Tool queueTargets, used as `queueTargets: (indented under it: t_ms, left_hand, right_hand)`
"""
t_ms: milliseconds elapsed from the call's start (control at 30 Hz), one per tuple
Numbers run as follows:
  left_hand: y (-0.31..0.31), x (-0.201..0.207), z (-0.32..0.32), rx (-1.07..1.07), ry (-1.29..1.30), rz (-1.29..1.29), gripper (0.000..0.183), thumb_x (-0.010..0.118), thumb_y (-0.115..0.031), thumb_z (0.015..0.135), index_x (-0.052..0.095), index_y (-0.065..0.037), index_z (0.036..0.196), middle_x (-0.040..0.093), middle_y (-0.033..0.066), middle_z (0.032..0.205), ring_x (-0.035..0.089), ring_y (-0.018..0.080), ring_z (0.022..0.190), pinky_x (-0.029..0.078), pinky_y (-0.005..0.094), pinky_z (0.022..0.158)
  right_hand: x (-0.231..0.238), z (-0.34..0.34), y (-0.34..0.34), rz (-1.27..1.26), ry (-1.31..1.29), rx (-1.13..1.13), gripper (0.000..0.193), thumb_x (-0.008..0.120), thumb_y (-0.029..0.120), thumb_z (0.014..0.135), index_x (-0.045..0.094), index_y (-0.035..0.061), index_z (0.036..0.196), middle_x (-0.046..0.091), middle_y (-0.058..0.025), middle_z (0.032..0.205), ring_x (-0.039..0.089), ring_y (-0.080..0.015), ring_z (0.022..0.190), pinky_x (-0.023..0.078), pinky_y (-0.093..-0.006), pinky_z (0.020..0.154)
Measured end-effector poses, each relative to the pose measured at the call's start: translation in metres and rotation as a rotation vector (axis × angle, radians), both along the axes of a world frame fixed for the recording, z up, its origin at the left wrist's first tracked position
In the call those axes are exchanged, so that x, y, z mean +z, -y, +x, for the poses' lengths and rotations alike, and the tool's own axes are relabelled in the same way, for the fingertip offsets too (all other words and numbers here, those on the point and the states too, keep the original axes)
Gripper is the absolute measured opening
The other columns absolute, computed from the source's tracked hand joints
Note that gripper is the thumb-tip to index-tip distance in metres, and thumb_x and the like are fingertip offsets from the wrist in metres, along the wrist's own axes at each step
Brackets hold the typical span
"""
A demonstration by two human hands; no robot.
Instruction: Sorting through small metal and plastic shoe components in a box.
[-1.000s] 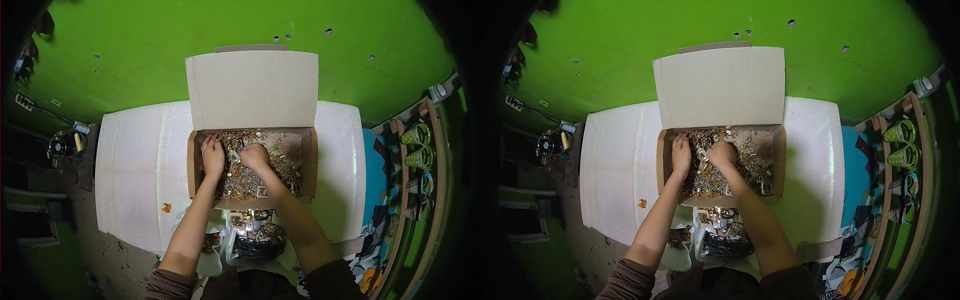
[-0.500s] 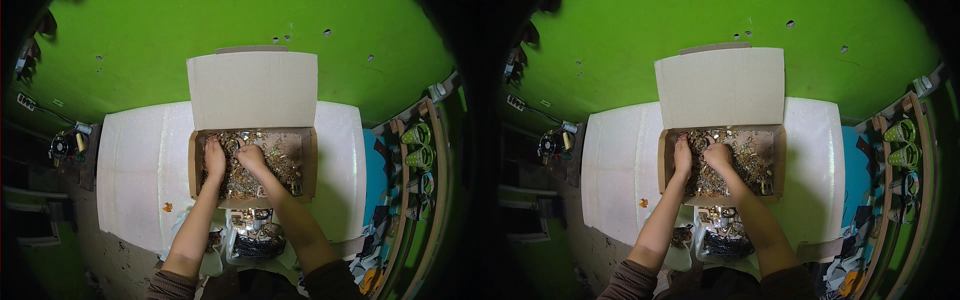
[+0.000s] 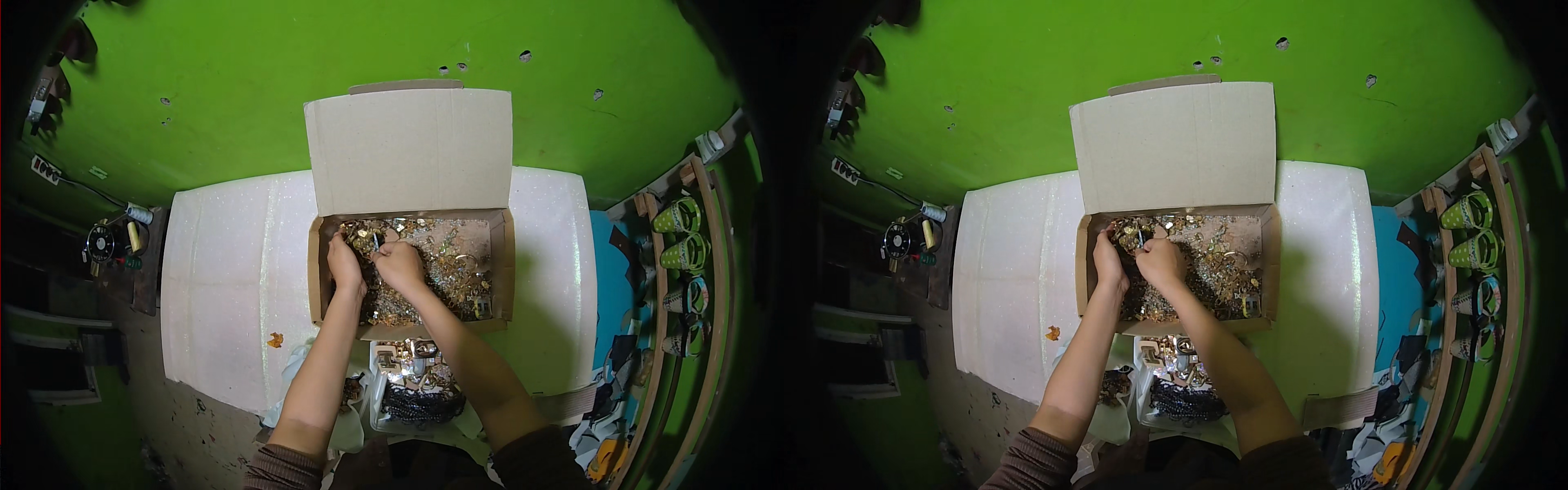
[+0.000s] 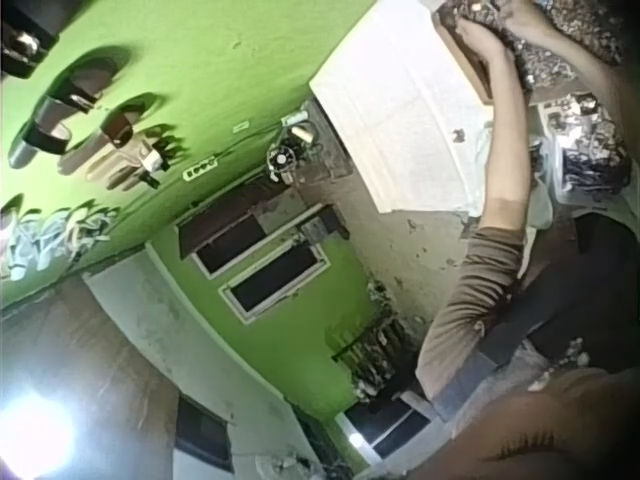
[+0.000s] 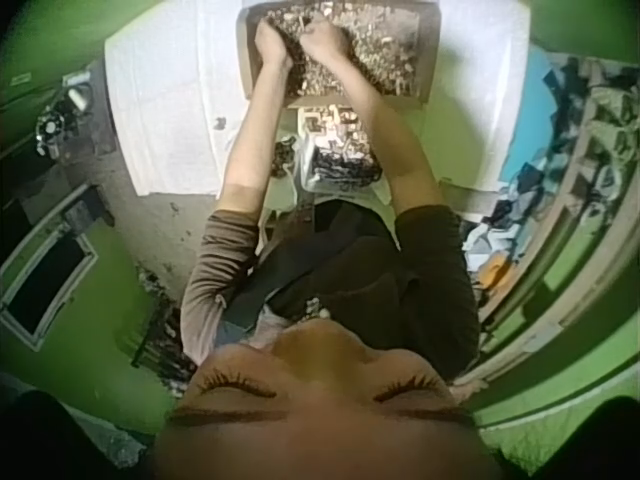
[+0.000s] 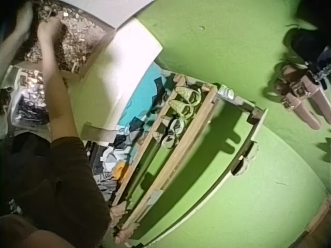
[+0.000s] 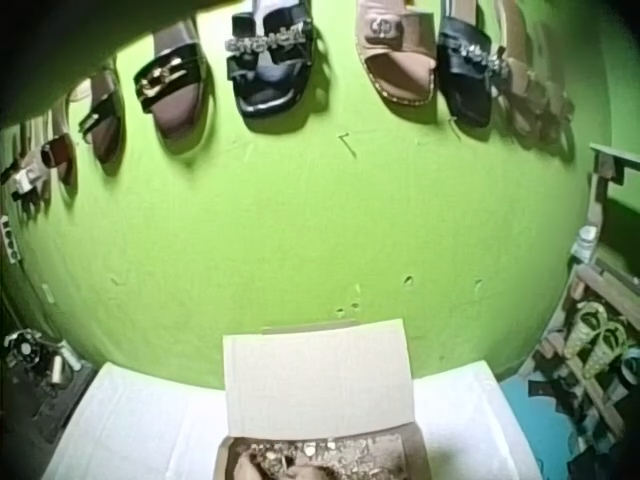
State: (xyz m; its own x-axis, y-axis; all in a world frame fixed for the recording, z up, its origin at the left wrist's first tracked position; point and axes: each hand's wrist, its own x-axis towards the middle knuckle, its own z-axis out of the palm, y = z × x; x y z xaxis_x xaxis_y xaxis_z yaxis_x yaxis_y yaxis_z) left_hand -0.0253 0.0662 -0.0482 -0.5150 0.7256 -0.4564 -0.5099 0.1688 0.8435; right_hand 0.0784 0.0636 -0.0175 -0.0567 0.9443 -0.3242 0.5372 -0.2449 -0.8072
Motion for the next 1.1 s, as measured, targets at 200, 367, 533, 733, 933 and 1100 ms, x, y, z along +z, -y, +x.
queueTargets:
  t_ms: [200,367,533,733,933,1100]
  left_hand:
    - [0.004,0.010,0.004,-0.241,-0.594,-0.204,0.046,0.029,-0.030,0.090,0.051,0.003,0.112,0.052,0.0196,0.114,0.049,0.0309,0.104,0.034,0.0357,0.091]
    - [0.010,0.013,0.011,-0.410,-0.981,-0.299,0.050,0.026,-0.034,0.090,0.048,0.001,0.118,0.045,0.0207,0.124,0.040,0.0354,0.115,0.025,0.0421,0.100]
    - [0.010,0.014,0.006,-0.441,-0.976,-0.315,0.049,0.026,-0.034,0.090,0.048,-0.001,0.119,0.045,0.0211,0.124,0.041,0.0359,0.115,0.028,0.0389,0.098]
    - [0.008,0.015,0.013,-0.280,-0.887,-0.246,0.048,0.029,-0.034,0.091,0.047,0.000,0.120,0.048,0.0205,0.120,0.044,0.0342,0.112,0.032,0.0359,0.095]
    - [0.012,0.021,0.006,-0.088,-0.245,0.025,0.044,0.028,-0.030,0.094,0.047,0.000,0.120,0.052,0.0147,0.117,0.050,0.0234,0.105,0.036,0.0294,0.091]
    - [0.015,0.041,0.022,-0.043,0.058,0.132,0.043,0.025,-0.030,0.094,0.046,-0.003,0.121,0.052,0.0127,0.115,0.052,0.0204,0.102,0.038,0.0303,0.090]
  right_hand:
    - [-0.001,0.005,0.002,-0.034,0.062,-0.010,0.021,0.060,0.024,0.070,0.063,0.0039,0.066,0.058,-0.0161,0.060,0.058,-0.0299,0.058,0.044,-0.0379,0.058]
    - [-0.006,0.003,0.001,-0.105,0.191,-0.018,0.017,0.053,0.018,0.067,0.063,0.0043,0.065,0.060,-0.0181,0.068,0.060,-0.0335,0.066,0.046,-0.0409,0.063]
    - [-0.024,-0.008,-0.013,-0.130,0.125,-0.085,0.021,0.050,0.016,0.066,0.065,0.0042,0.074,0.061,-0.0186,0.095,0.058,-0.0345,0.090,0.045,-0.0411,0.080]
    - [-0.061,-0.007,-0.014,-0.039,-0.067,-0.052,0.019,0.057,0.015,0.068,0.060,-0.0021,0.060,0.061,-0.0122,0.061,0.058,-0.0250,0.058,0.045,-0.0341,0.062]
    - [-0.014,-0.005,0.001,-0.041,-0.060,-0.028,0.024,0.062,0.022,0.072,0.060,-0.0001,0.062,0.055,-0.0122,0.053,0.053,-0.0227,0.050,0.041,-0.0349,0.054]
    - [0.008,0.009,0.008,0.075,0.042,-0.006,0.023,0.059,0.022,0.073,0.060,0.0012,0.065,0.057,-0.0144,0.058,0.054,-0.0291,0.053,0.042,-0.0375,0.054]
